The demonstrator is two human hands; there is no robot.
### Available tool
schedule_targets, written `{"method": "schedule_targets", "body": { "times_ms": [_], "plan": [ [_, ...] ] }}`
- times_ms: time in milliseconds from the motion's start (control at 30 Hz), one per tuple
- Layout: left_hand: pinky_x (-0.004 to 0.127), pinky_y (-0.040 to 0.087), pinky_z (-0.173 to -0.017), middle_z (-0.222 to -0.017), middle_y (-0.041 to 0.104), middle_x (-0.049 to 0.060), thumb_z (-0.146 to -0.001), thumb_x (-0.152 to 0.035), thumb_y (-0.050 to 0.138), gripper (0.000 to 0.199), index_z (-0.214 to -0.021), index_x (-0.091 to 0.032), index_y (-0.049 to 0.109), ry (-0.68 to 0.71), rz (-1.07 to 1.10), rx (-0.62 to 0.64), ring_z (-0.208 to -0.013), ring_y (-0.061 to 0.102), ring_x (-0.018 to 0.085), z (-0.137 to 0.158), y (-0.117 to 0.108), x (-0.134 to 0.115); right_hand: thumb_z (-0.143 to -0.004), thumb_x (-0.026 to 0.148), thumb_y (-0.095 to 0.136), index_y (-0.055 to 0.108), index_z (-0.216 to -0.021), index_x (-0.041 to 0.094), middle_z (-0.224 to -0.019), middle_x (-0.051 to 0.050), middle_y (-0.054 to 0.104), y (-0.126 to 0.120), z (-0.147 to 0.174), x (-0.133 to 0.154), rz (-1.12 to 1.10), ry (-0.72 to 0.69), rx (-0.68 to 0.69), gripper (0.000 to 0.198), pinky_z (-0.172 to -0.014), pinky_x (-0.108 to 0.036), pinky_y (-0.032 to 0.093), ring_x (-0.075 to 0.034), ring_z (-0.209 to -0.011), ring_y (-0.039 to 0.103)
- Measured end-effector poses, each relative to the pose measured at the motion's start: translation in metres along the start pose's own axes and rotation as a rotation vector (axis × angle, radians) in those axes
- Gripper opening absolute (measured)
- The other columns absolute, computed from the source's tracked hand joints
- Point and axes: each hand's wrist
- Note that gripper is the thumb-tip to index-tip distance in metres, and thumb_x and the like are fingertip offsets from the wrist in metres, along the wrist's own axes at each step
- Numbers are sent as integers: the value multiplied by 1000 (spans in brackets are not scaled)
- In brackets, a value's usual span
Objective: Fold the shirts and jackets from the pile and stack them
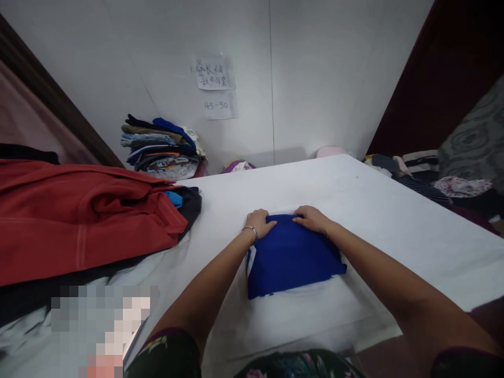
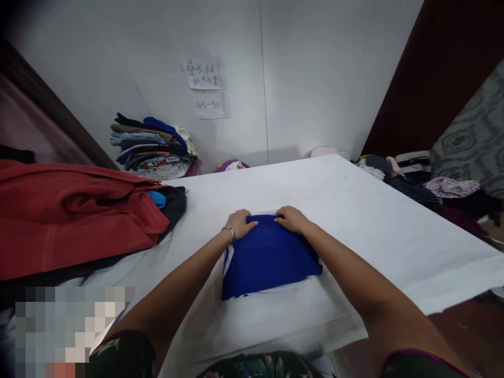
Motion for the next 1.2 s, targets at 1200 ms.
{"method": "schedule_targets", "body": {
  "times_ms": [1200],
  "plan": [
    [52,14,-113,-152,32,10,-88,-54,45,56,-135,-23,48,-34,263,-42,-142,20,29,73,28,-2,-89,60,39,43,-140,24,-153,-8,29,32,81,17,-50,126,-73,62,-110,-60,20,-30,-142,18]
  ]
}}
Point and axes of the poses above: each hand's wrist, its own z-axis away from the middle knuckle, its own y-axis out of the palm, x = y × z
